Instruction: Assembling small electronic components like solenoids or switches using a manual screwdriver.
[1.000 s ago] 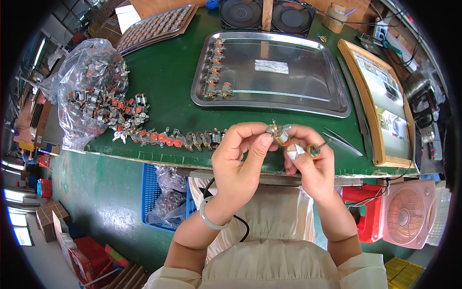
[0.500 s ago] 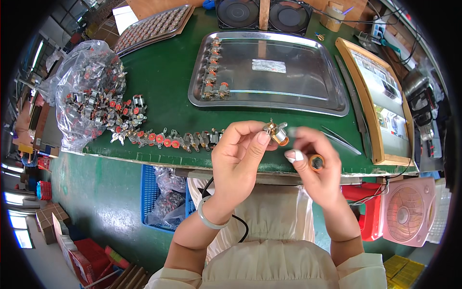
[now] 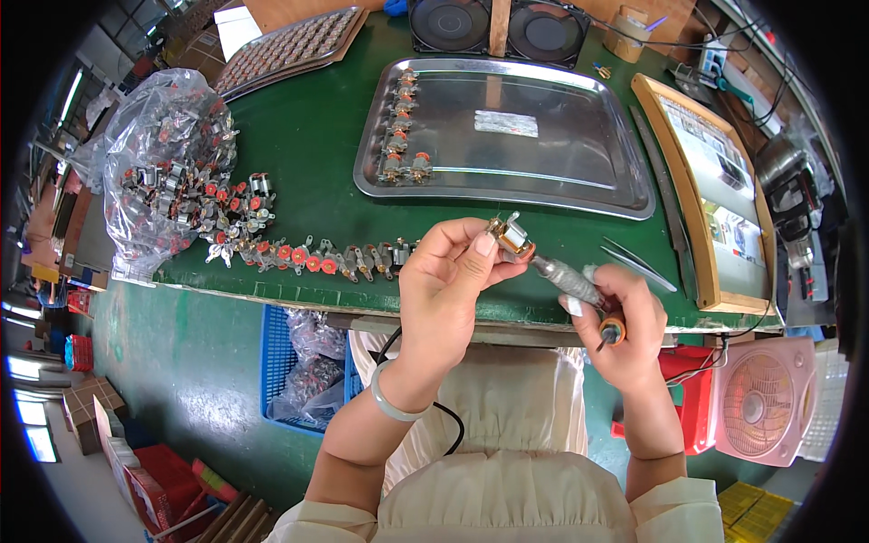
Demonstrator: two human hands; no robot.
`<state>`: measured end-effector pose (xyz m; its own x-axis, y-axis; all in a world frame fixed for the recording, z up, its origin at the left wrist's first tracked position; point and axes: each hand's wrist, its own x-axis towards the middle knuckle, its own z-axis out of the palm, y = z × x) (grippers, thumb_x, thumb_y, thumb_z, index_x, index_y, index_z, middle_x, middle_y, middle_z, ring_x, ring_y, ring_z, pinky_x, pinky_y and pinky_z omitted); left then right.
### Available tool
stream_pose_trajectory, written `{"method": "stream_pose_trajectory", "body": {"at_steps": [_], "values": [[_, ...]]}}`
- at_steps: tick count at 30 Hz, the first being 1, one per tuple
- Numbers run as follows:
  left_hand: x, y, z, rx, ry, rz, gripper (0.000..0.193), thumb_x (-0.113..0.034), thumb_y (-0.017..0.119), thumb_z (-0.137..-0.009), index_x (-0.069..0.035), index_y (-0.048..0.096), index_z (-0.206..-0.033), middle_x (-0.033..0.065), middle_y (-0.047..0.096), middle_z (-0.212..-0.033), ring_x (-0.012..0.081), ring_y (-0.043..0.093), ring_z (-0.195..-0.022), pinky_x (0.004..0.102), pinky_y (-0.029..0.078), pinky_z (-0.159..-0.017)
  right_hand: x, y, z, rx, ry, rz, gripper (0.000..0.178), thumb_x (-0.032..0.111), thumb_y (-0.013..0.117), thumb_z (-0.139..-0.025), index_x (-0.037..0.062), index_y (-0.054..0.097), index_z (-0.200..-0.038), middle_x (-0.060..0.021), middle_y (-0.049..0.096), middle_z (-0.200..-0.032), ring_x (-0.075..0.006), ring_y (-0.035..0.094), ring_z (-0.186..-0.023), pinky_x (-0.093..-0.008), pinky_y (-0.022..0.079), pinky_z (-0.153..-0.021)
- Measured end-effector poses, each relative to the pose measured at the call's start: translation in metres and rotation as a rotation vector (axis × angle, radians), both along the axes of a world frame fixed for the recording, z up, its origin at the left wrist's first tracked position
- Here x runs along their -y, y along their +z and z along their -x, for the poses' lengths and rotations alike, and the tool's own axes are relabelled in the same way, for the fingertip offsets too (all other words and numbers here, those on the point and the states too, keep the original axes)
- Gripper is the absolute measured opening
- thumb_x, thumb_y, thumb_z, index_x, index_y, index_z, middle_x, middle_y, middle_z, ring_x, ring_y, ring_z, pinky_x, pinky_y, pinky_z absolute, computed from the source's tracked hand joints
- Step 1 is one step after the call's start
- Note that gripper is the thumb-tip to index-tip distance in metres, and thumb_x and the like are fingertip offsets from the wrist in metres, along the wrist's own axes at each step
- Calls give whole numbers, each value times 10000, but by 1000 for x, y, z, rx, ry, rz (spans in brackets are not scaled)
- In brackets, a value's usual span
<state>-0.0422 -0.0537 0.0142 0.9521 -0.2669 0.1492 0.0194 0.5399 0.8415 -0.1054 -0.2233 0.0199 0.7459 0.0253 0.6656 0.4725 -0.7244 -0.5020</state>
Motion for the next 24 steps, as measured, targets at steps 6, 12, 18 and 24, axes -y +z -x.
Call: {"method": "stream_pose_trajectory", "body": {"at_steps": [6, 12, 18, 24], "values": [[1, 0, -1, 64, 53, 39, 188, -119, 496, -925, 29, 513, -1040, 101, 618, -946, 198, 627, -897, 336, 541, -802, -18, 7, -8, -79, 37, -288, 199, 61, 691, -770, -15, 540, -874, -65, 548, -658, -123, 505, -493, -248, 405, -437], [-2, 2, -2, 110, 24, 40, 189, -123, 490, -929, 26, 512, -1043, 106, 616, -940, 209, 630, -888, 346, 546, -790, -3, 17, -10, -863, 458, -1230, 379, 289, 512, -917, -52, 567, -761, 5, 341, -398, -73, 280, -321, -238, 260, -340], [-7, 3, -7, 71, -41, 103, 194, -144, 473, -938, 15, 493, -1048, 117, 612, -947, 244, 631, -908, 369, 543, -792, 12, 13, -12, -591, 116, -556, 203, 158, 607, -850, -30, 581, -779, -56, 455, -498, -125, 454, -430, -268, 335, -407], [-14, 2, -12, 78, -135, 87, 153, -144, 514, -920, -16, 522, -1002, 145, 531, -1125, 268, 596, -1001, 379, 511, -852, 25, 10, -6, -358, -166, 165, 196, 13, 679, -710, -7, 572, -873, -127, 529, -810, -287, 557, -672, -352, 446, -598]]}}
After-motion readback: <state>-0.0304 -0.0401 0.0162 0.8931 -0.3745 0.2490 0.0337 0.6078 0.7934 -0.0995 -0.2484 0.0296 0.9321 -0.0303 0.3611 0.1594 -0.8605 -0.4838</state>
